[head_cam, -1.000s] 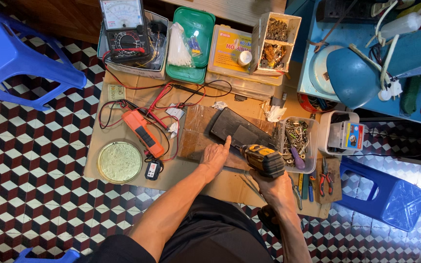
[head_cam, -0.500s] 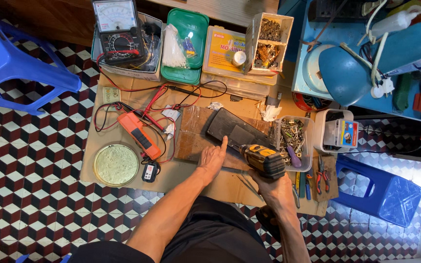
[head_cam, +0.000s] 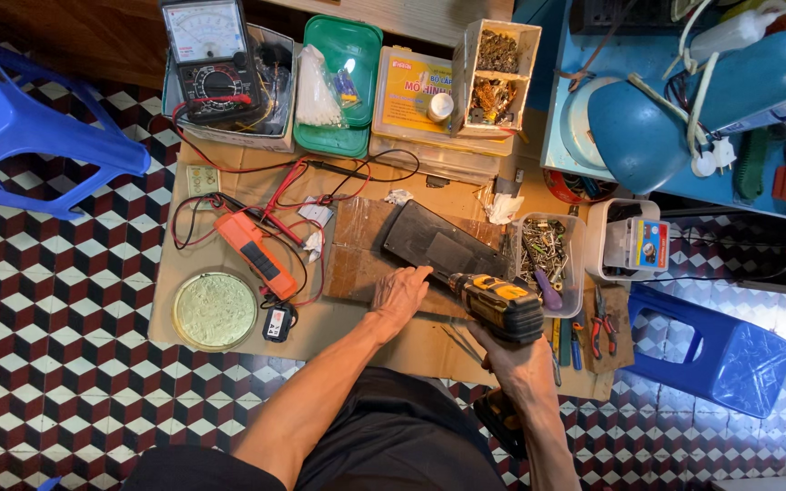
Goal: The person uses a cordless drill to remove screws from a black plastic electrical box, opens the cover to reveal fuses and wiring, and manipulates the internal components with their hands.
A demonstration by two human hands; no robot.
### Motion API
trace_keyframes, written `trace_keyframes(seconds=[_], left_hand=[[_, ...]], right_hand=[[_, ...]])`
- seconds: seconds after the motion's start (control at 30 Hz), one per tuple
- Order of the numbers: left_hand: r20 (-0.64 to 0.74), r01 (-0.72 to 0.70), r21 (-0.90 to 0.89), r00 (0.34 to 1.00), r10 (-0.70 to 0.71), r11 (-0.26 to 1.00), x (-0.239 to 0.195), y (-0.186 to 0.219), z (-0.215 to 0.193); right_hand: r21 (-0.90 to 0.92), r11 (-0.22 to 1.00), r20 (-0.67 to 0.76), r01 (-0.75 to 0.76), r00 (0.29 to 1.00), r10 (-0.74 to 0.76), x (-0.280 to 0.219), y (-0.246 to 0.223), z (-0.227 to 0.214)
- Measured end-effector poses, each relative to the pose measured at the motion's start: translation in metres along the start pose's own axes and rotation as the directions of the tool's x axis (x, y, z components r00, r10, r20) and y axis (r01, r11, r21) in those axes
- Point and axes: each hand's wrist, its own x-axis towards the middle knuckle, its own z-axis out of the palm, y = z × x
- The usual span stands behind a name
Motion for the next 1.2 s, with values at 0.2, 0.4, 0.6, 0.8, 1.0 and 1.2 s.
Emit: trace_keyframes(seconds=[0.2,0.4,0.6,0.8,1.0,1.2], left_hand=[[-0.099,0.181,-0.092,0.977,-0.19,0.979,-0.013,-0.009,-0.008],[-0.144,0.353,-0.435,0.88,-0.452,0.828,-0.003,-0.041,-0.025],[-0.04,0.531,-0.363,0.812,-0.582,0.766,0.015,-0.05,-0.018],[-0.122,0.556,-0.351,0.771,-0.626,0.753,0.027,-0.055,-0.011],[-0.003,0.678,-0.311,0.7,-0.715,0.666,0.031,-0.056,-0.008],[-0.085,0.605,-0.272,0.759,-0.645,0.748,0.023,-0.053,-0.008]], right_hand=[[-0.002,1.0,0.043,-0.006,0.999,0.007,0.002,-0.005,0.006],[0.135,0.98,0.078,0.145,0.985,-0.157,0.023,-0.034,0.03],[0.038,0.993,0.134,0.114,0.984,-0.118,0.035,-0.051,0.044],[-0.083,0.928,0.065,0.364,0.931,-0.359,0.037,-0.061,0.044],[-0.388,0.797,0.151,0.462,0.885,-0.44,0.032,-0.097,0.045],[-0.435,0.752,0.213,0.495,0.868,-0.448,0.029,-0.118,0.042]])
